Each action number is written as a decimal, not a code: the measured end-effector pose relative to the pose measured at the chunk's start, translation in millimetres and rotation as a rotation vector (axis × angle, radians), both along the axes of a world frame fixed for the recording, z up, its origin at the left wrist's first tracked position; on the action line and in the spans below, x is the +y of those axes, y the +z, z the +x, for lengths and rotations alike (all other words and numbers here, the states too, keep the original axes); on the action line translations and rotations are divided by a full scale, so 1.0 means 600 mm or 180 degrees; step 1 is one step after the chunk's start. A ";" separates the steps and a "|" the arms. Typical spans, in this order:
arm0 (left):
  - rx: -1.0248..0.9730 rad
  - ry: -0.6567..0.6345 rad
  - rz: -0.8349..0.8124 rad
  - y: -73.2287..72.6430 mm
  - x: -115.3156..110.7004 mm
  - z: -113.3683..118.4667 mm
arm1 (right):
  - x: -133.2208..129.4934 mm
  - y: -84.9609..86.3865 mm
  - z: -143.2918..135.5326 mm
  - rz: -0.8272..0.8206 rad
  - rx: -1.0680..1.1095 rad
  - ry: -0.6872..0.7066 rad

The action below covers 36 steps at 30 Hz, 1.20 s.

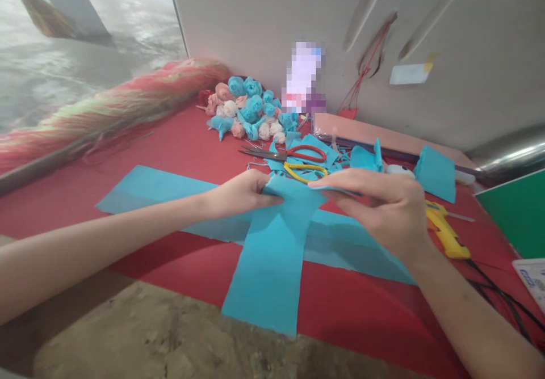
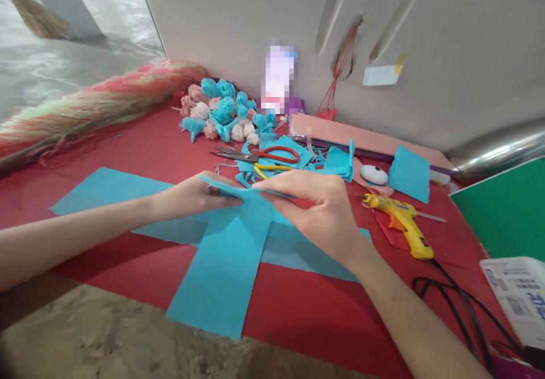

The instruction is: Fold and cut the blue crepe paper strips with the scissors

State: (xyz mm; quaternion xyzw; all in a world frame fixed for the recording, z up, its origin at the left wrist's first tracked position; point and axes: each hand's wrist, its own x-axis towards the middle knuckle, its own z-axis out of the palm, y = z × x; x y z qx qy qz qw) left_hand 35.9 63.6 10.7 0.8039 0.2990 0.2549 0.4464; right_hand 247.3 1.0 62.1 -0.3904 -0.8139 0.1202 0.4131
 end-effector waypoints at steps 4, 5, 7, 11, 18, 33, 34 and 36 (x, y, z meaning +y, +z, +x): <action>0.0070 -0.0197 -0.0252 0.006 0.013 -0.006 | -0.023 -0.018 -0.007 0.0591 -0.0599 0.0481; 0.0059 -0.0213 -0.0364 0.006 0.014 -0.006 | -0.030 -0.027 -0.009 0.0732 -0.0743 0.0545; 0.0017 -0.0195 -0.0618 0.005 0.016 -0.007 | -0.044 -0.045 -0.014 0.0968 -0.0961 0.0618; -0.0063 -0.0196 -0.0641 -0.005 0.021 -0.009 | -0.067 -0.077 -0.022 0.1111 -0.1295 0.0648; -0.0046 -0.0304 -0.0398 -0.020 0.028 -0.017 | -0.088 -0.105 -0.030 0.1018 -0.1691 0.0721; 0.0372 -0.0360 0.1818 -0.020 0.014 -0.049 | -0.101 -0.118 -0.036 0.0852 -0.1751 0.0915; 0.0413 -0.0330 0.1845 -0.021 0.012 -0.053 | -0.101 -0.117 -0.036 0.0842 -0.1749 0.0910; 0.0469 -0.0259 0.1801 -0.024 0.007 -0.060 | -0.102 -0.116 -0.037 0.0816 -0.1735 0.0890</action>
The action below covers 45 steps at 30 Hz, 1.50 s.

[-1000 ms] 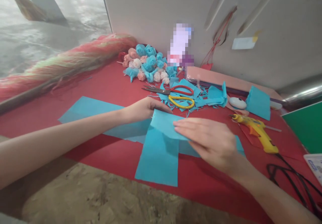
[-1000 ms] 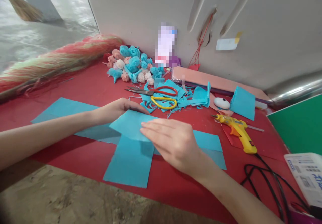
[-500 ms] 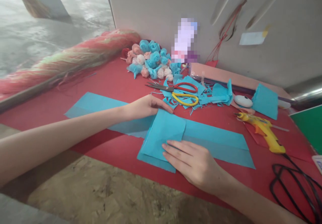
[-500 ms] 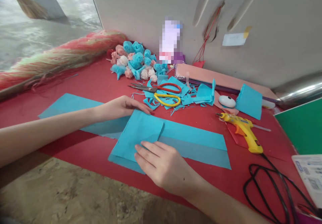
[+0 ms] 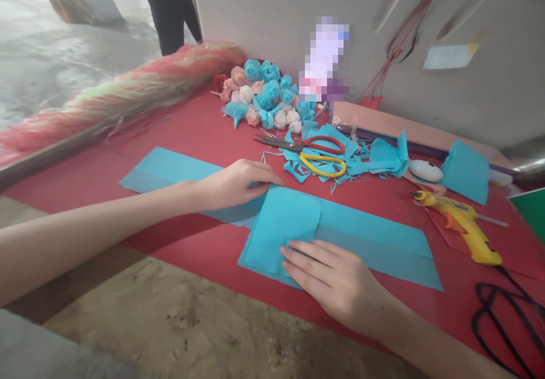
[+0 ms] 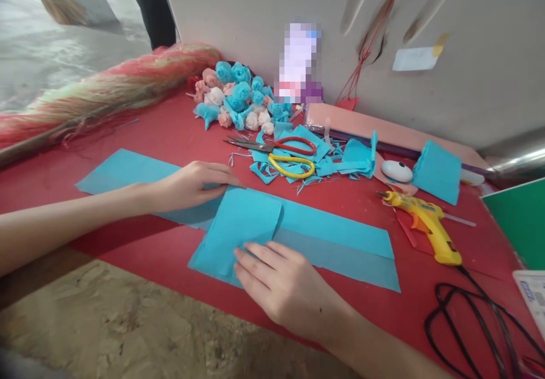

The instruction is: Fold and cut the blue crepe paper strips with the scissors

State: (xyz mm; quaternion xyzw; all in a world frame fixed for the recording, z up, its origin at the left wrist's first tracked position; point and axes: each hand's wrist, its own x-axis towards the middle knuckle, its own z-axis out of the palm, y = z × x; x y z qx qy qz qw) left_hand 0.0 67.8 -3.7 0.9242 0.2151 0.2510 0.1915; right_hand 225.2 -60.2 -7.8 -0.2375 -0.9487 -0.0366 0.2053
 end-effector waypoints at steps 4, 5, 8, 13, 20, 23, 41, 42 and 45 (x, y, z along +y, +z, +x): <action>-0.0045 0.0110 -0.0222 -0.005 -0.008 -0.006 | -0.003 0.002 -0.002 -0.0003 -0.0011 -0.0017; -0.0058 0.0114 -0.0253 -0.007 -0.008 -0.006 | -0.004 0.002 -0.002 -0.0011 -0.0040 -0.0004; -0.0057 0.0140 -0.0251 -0.009 -0.008 -0.005 | -0.008 0.002 -0.003 -0.0076 -0.0151 0.0051; -0.0037 0.0130 -0.0174 -0.011 -0.010 -0.005 | -0.016 0.003 -0.004 -0.0036 -0.0227 0.0108; 0.0025 0.0098 -0.0060 -0.011 -0.012 -0.003 | -0.019 -0.001 -0.004 -0.0050 -0.0269 0.0092; 0.0023 0.0098 -0.0039 -0.012 -0.011 -0.002 | -0.018 -0.004 -0.003 -0.0057 -0.0311 0.0101; 0.0683 -0.0828 0.0846 0.029 -0.100 0.006 | -0.017 -0.008 -0.005 -0.0021 -0.0311 0.0026; 0.0861 -0.0811 0.0797 0.025 -0.101 0.008 | -0.017 -0.007 -0.005 -0.0027 -0.0293 0.0034; 0.1305 -0.0826 0.0574 0.011 -0.093 0.009 | -0.017 -0.005 -0.005 -0.0049 -0.0273 0.0065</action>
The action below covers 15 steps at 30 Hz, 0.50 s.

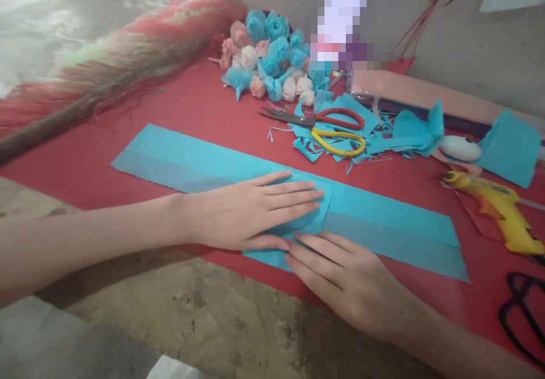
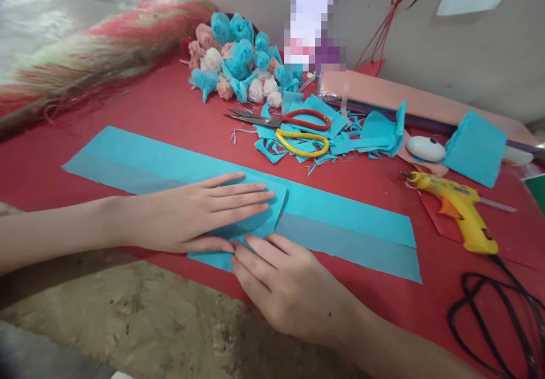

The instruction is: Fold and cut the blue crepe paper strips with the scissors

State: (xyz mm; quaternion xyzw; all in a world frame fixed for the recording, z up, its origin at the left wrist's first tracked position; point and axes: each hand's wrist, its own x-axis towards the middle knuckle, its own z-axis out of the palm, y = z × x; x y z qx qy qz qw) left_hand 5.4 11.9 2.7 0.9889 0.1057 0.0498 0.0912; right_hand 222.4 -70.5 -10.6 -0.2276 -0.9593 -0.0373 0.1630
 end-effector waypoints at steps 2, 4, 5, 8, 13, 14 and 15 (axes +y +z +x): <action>0.0166 -0.0022 -0.0101 -0.006 0.008 -0.002 | 0.000 0.002 0.001 -0.0002 0.0029 0.0014; 0.0256 -0.0046 -0.0165 -0.007 0.011 -0.004 | 0.000 0.003 0.002 -0.0010 0.0043 0.0036; 0.0292 -0.0046 -0.0187 -0.007 0.012 -0.004 | 0.001 0.003 0.002 -0.0013 0.0045 0.0050; 0.0381 -0.0055 -0.0221 -0.005 0.011 -0.005 | 0.002 0.002 0.003 -0.0022 0.0028 0.0066; 0.0399 -0.0100 -0.0220 -0.004 0.011 -0.004 | 0.004 0.002 0.003 -0.0045 0.0019 0.0091; 0.0396 -0.0107 -0.0224 -0.004 0.012 -0.003 | 0.003 0.002 0.003 -0.0053 0.0021 0.0081; 0.0398 -0.0111 -0.0230 -0.004 0.012 -0.003 | 0.003 0.003 0.003 -0.0059 0.0030 0.0068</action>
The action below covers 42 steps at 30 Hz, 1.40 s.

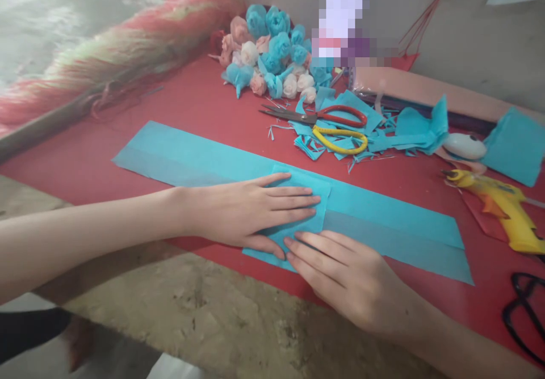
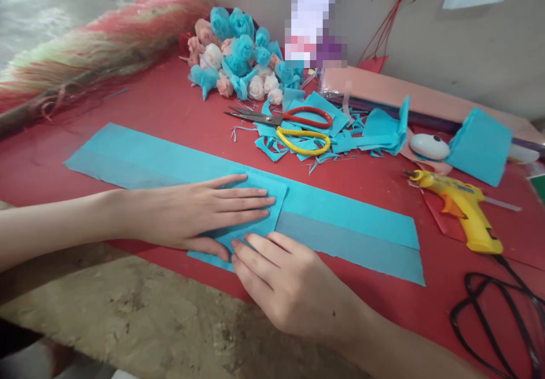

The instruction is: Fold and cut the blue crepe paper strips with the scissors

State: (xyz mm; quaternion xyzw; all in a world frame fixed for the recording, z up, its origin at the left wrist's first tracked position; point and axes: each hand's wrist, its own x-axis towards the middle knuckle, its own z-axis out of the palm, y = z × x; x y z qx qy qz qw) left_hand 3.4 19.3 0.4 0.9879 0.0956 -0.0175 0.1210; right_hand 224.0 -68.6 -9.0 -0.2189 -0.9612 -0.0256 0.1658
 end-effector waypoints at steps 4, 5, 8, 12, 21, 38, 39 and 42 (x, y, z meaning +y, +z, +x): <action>-0.0048 0.0001 -0.0039 0.000 0.001 0.001 | -0.002 0.001 0.000 -0.0018 0.0044 -0.0061; -0.0066 -0.0004 -0.0046 -0.001 0.001 0.001 | -0.002 0.000 0.001 -0.0019 0.0053 -0.0070; -0.0080 -0.0012 -0.0065 0.000 0.002 0.001 | -0.002 -0.001 0.002 -0.0022 0.0074 -0.0071; -0.0043 0.0003 -0.0095 0.000 0.003 0.002 | -0.001 -0.003 0.001 -0.0052 0.0094 -0.0083; -0.0056 -0.0045 -0.0153 0.002 0.006 0.001 | -0.002 0.001 0.001 -0.0061 0.0070 -0.0048; -0.0111 -0.0050 -0.0277 0.001 0.009 -0.001 | -0.022 -0.003 -0.001 -0.0004 0.0408 0.0115; -0.0107 -0.0062 -0.0271 0.001 0.009 -0.001 | -0.024 -0.001 -0.001 -0.0003 0.0494 0.0137; -0.0092 -0.0070 -0.0265 0.001 0.009 0.000 | -0.026 0.009 0.001 -0.0136 0.0787 0.0178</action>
